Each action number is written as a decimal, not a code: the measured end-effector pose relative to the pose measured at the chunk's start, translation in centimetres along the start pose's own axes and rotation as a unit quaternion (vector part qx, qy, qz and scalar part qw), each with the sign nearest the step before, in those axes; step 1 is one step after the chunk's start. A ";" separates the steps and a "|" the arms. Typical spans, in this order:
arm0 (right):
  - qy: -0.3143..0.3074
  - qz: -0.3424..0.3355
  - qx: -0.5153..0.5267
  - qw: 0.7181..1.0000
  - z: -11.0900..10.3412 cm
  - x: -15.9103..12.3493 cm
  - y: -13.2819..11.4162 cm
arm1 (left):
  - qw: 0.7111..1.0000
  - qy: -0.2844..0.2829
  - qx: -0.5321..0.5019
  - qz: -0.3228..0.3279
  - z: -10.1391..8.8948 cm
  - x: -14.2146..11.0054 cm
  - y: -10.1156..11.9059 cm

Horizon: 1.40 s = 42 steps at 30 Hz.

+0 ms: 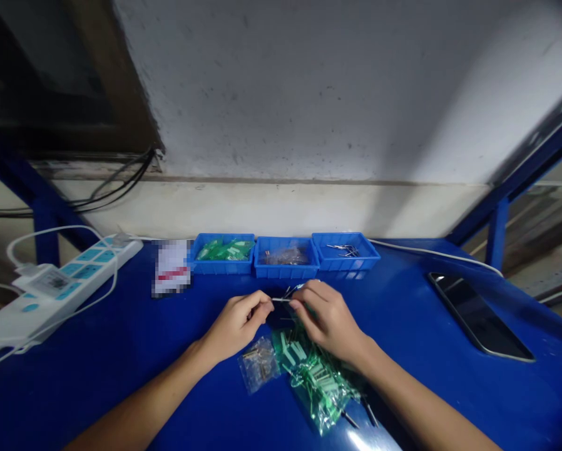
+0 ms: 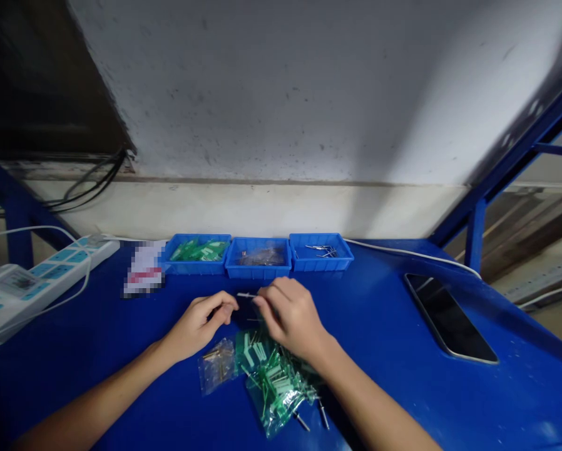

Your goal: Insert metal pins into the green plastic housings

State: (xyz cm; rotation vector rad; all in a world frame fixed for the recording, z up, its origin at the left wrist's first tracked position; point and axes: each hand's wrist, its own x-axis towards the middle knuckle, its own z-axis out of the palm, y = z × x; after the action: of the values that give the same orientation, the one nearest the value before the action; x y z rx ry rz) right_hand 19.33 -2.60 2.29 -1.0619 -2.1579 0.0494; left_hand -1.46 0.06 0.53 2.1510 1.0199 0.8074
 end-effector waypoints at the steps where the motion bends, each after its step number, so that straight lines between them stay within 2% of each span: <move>1: 0.042 -0.007 -0.002 0.999 -0.6 0.0 0.4 | 1.000 -0.005 -0.002 -0.003 0.0 0.0 0.0; 4: 0.201 0.014 -0.053 0.978 -2.7 -0.1 2.5 | 1.000 -0.018 0.005 -0.012 0.0 0.0 0.1; 6: 0.277 0.095 -0.133 0.947 -3.9 -0.2 4.6 | 1.000 -0.024 0.014 -0.009 0.1 0.0 0.1; 9: 0.275 0.233 -0.196 0.912 -4.8 -0.4 7.8 | 0.999 -0.021 0.030 0.008 0.2 0.0 0.1; 11: 0.273 0.274 -0.207 0.899 -4.8 -0.5 9.4 | 0.999 -0.021 0.038 0.018 0.3 0.1 0.1; 13: 0.301 0.274 -0.180 0.896 -4.7 -0.5 10.3 | 0.999 -0.025 0.043 0.023 0.3 0.1 0.2; 17: 0.381 0.217 -0.171 0.882 -4.5 0.2 10.6 | 0.998 -0.023 0.059 0.031 0.4 0.1 0.4; 19: 0.350 0.197 -0.196 0.894 -4.3 0.6 10.5 | 0.996 -0.017 0.083 0.042 0.4 0.2 0.5; 22: 0.230 0.196 -0.215 0.929 -3.5 0.4 9.7 | 0.990 -0.007 0.128 0.064 0.5 0.3 0.5; 24: 0.165 0.190 -0.182 0.951 -2.7 -0.1 8.5 | 0.985 -0.011 0.152 0.076 0.6 0.3 0.4; 27: 0.057 0.163 -0.085 0.981 -1.2 -0.8 6.3 | 0.977 -0.055 0.188 0.081 0.7 0.3 0.2; 29: -0.024 0.147 -0.053 0.988 -0.1 -1.1 4.9 | 0.971 -0.093 0.209 0.076 0.8 0.2 0.1; 31: -0.077 0.130 -0.057 0.987 0.8 -1.2 3.9 | 0.966 -0.113 0.219 0.072 0.8 0.2 0.0; 36: -0.084 0.117 -0.070 0.987 1.8 -1.3 2.4 | 0.971 -0.079 0.207 0.087 1.0 0.3 -0.3; 42: -0.097 0.055 0.008 0.994 1.7 -1.1 1.4 | 0.979 -0.032 0.174 0.099 1.2 0.4 -0.6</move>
State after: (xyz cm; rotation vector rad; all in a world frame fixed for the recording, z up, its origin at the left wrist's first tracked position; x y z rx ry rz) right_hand 19.73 -2.02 -0.07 -1.2081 -2.2640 0.2288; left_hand -0.64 0.42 -0.51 2.5929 0.9817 0.6823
